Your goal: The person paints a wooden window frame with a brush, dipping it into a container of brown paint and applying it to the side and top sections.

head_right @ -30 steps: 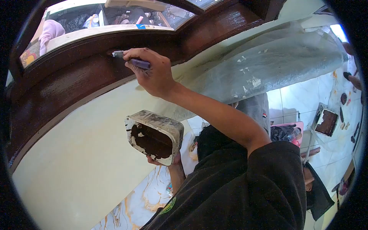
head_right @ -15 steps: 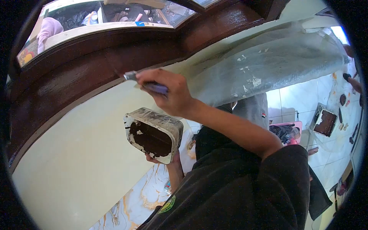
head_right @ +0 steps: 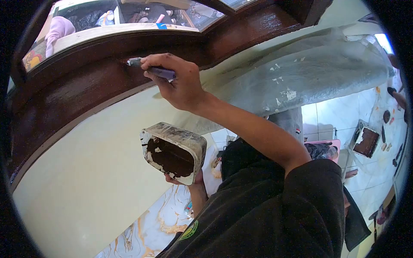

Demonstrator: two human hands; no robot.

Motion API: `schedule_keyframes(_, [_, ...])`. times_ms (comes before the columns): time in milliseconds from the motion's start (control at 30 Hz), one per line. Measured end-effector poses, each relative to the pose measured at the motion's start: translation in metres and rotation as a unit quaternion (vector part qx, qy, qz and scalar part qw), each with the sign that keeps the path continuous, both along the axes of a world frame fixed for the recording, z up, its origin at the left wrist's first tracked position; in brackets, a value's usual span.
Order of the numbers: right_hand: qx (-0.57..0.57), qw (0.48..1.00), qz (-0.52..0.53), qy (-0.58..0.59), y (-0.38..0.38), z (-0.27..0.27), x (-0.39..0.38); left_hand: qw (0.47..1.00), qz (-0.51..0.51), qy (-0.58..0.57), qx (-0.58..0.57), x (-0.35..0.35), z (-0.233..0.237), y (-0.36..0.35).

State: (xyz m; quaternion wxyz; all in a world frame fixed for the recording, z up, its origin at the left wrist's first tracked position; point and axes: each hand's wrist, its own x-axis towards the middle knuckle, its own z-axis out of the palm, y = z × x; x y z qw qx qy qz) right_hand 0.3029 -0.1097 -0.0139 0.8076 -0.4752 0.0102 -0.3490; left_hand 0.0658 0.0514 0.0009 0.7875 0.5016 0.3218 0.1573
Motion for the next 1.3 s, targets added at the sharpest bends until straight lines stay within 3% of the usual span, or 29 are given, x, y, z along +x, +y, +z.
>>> schedule_keyframes(167, [-0.023,0.999,-0.029,-0.014,0.011,-0.002,0.021,1.000,0.026,-0.010,-0.004,-0.011,-0.009,0.017])
schedule_keyframes(233, [-0.031,0.998,-0.045,-0.010,0.015,-0.003,0.027,0.991,0.009,-0.066,-0.115,-0.010,-0.006,0.014])
schedule_keyframes(267, [-0.031,0.999,-0.044,-0.010,0.016,-0.004,0.026,0.991,0.010,-0.066,-0.115,-0.009,-0.005,0.012])
schedule_keyframes(333, [-0.033,0.999,-0.016,-0.002,0.013,-0.003,0.018,0.999,0.033,-0.017,-0.028,-0.004,-0.002,0.004])
schedule_keyframes(467, [-0.020,0.998,0.063,0.022,-0.002,0.001,-0.028,0.998,-0.007,-0.042,-0.047,-0.003,-0.002,0.002])
schedule_keyframes(533, [-0.055,0.993,0.099,0.035,-0.011,0.000,-0.053,0.979,-0.007,-0.110,-0.169,-0.007,-0.005,0.009])
schedule_keyframes(667, [-0.055,0.991,0.118,0.034,-0.023,-0.001,-0.070,0.995,-0.006,-0.058,-0.077,-0.002,-0.005,0.008])
schedule_keyframes(733, [0.006,0.996,0.083,0.039,-0.021,0.002,-0.059,1.000,-0.005,-0.021,-0.014,-0.003,-0.005,0.007])
schedule_keyframes(833, [0.025,0.999,0.046,0.012,-0.010,0.007,-0.026,0.998,-0.043,-0.046,-0.031,-0.004,-0.008,0.014])
schedule_keyframes(967, [0.021,1.000,-0.009,-0.009,0.010,0.001,0.007,1.000,-0.014,-0.023,-0.005,-0.001,-0.004,0.004])
schedule_keyframes(1033, [0.020,1.000,0.001,-0.010,0.014,0.000,0.012,0.998,0.051,0.002,-0.022,0.003,0.002,-0.004])
schedule_keyframes(1300, [-0.010,0.993,0.111,0.038,-0.010,-0.002,-0.058,0.998,0.002,-0.028,-0.051,0.006,0.003,-0.008])
